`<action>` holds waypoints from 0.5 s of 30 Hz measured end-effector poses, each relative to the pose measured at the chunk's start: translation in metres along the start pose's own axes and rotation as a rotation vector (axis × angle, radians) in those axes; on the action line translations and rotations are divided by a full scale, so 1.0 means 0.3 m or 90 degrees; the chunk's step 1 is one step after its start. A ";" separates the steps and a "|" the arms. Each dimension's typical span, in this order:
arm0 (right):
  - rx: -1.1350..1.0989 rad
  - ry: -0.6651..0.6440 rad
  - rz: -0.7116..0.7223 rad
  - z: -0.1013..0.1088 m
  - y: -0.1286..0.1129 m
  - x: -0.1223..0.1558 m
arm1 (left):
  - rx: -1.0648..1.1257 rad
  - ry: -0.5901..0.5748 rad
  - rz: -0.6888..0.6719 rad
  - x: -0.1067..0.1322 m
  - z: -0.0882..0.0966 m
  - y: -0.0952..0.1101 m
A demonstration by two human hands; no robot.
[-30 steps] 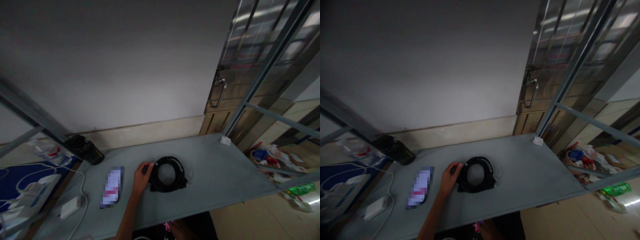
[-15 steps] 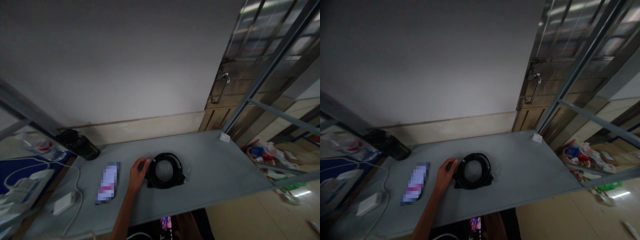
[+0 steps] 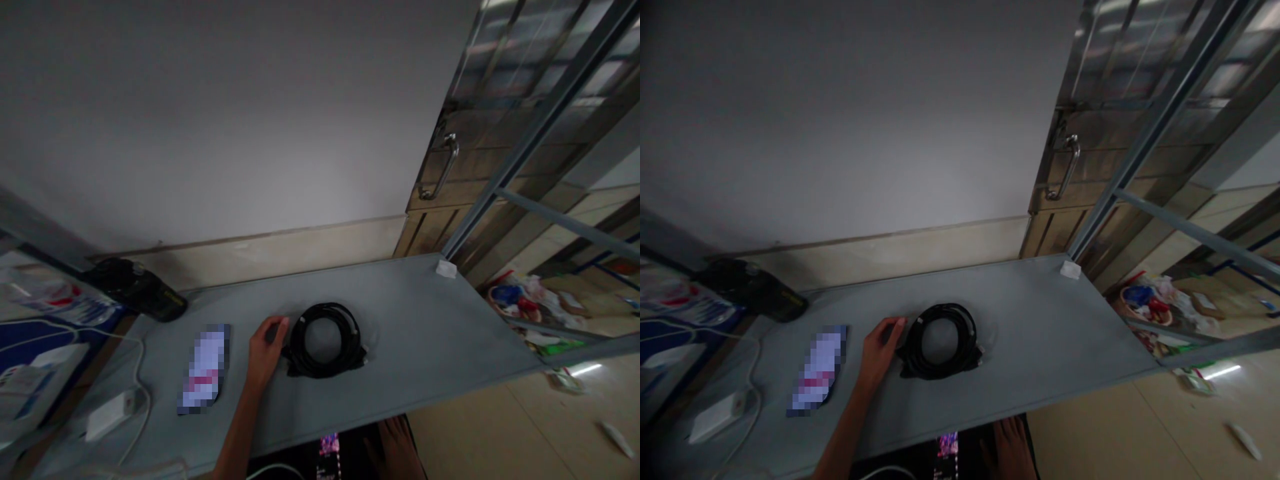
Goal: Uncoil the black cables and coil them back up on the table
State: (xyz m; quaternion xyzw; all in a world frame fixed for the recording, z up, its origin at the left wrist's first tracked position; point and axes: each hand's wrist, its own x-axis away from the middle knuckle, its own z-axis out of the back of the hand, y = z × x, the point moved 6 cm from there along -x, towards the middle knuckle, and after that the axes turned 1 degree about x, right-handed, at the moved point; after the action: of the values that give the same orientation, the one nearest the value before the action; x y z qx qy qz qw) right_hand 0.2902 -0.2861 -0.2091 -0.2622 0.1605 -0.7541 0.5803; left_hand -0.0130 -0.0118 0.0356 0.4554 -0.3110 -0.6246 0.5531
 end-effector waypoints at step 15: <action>0.153 0.113 0.219 -0.020 0.031 -0.021 | -0.053 -0.085 -0.062 0.010 -0.046 0.022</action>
State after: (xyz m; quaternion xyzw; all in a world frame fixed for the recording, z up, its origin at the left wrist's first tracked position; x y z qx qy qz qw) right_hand 0.2953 -0.2829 -0.2202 -0.0925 0.1620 -0.6780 0.7110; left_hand 0.0024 -0.0143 0.0354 0.4042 -0.2981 -0.6921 0.5185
